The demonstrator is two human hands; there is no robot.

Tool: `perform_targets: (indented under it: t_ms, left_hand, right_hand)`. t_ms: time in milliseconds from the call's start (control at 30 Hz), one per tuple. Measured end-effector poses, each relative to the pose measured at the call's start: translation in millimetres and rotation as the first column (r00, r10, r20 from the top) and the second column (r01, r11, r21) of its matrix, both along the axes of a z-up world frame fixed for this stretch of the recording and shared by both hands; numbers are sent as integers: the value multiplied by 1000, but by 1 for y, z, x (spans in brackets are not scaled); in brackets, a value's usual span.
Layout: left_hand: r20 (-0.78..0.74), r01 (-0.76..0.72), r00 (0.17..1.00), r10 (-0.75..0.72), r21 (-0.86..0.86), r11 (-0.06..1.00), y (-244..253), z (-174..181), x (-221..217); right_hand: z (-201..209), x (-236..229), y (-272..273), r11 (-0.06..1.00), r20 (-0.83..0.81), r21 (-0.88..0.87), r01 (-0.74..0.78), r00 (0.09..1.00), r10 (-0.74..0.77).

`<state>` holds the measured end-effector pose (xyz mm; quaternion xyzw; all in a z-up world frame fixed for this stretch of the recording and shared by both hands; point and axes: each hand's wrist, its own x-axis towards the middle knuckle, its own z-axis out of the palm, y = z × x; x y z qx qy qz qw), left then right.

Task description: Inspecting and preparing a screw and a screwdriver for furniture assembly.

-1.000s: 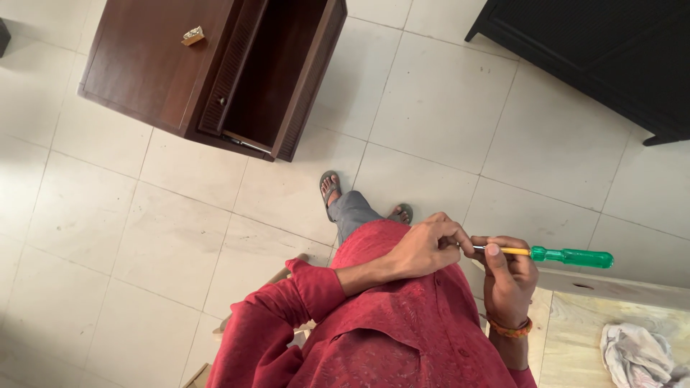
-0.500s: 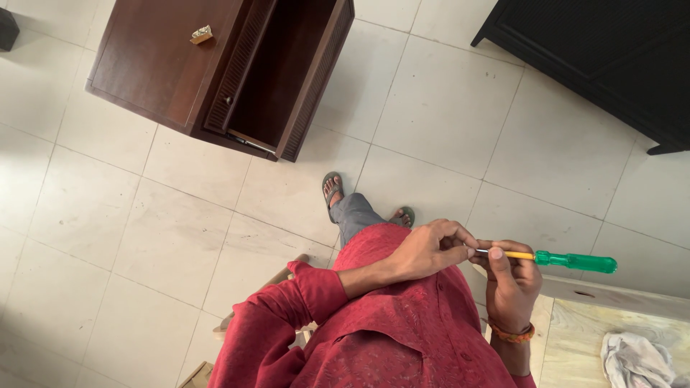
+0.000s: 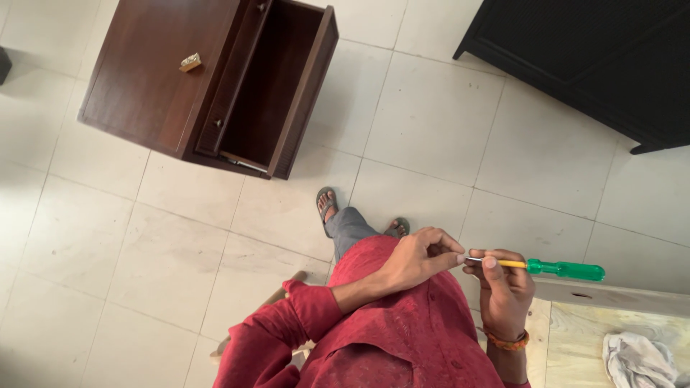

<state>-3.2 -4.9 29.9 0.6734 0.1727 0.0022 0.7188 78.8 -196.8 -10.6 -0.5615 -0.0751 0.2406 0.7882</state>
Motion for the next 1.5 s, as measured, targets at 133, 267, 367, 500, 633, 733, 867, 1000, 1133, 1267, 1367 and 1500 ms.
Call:
perform_targets:
  t_ms: [133, 267, 367, 500, 633, 733, 867, 1000, 1133, 1267, 1367, 1500]
  left_hand:
    - [-43, 7, 999, -8, -27, 1000, 2, 5, 0]
    - [-78, 12, 997, -14, -16, 1000, 0, 8, 0]
    - [-99, 11, 995, -14, -31, 999, 0, 1, 2]
    - [-53, 19, 998, -28, -169, 985, -2, -11, 1]
    - [-76, 39, 995, -57, -218, 975, -2, -22, 2]
    - [-189, 18, 981, -44, -138, 990, 3, -10, 7]
    - [-182, -9, 983, -24, -180, 984, 3, -24, 7]
    - [-182, -26, 983, -4, -166, 986, 3, -38, 7]
    - [-134, -53, 991, 17, -269, 962, 3, -56, 6]
    - [-124, -90, 991, 55, -298, 950, 3, -64, 5]
    - [-148, -112, 987, 68, -310, 944, 6, -62, 5]
    - [-187, -156, 977, 102, -297, 942, 7, -63, 5]
  right_hand:
    - [-3, 0, -2, 1000, -7, -6, 20, 1000, -21]
    - [-12, -2, -6, 998, -23, 24, 54, 998, -53]
    - [-17, 1, -7, 995, -53, 50, 92, 995, -89]
    - [-17, 0, -4, 996, -83, -2, 92, 992, -92]
    - [-16, -1, 2, 997, -150, -28, 69, 986, -73]
    - [-21, 3, 5, 998, -146, -48, 41, 988, -47]
    - [-20, 2, 5, 998, -161, -65, 14, 987, -24]
    - [-16, 3, 3, 997, -137, -55, -45, 990, 37]
    - [-8, 1, 4, 999, -216, 23, -28, 976, 33]
    - [-8, 1, 5, 995, -169, 77, -61, 983, 73]
    - [-13, 2, 5, 996, -166, 45, -82, 982, 88]
    - [-7, 3, 7, 995, -230, 16, -99, 968, 100]
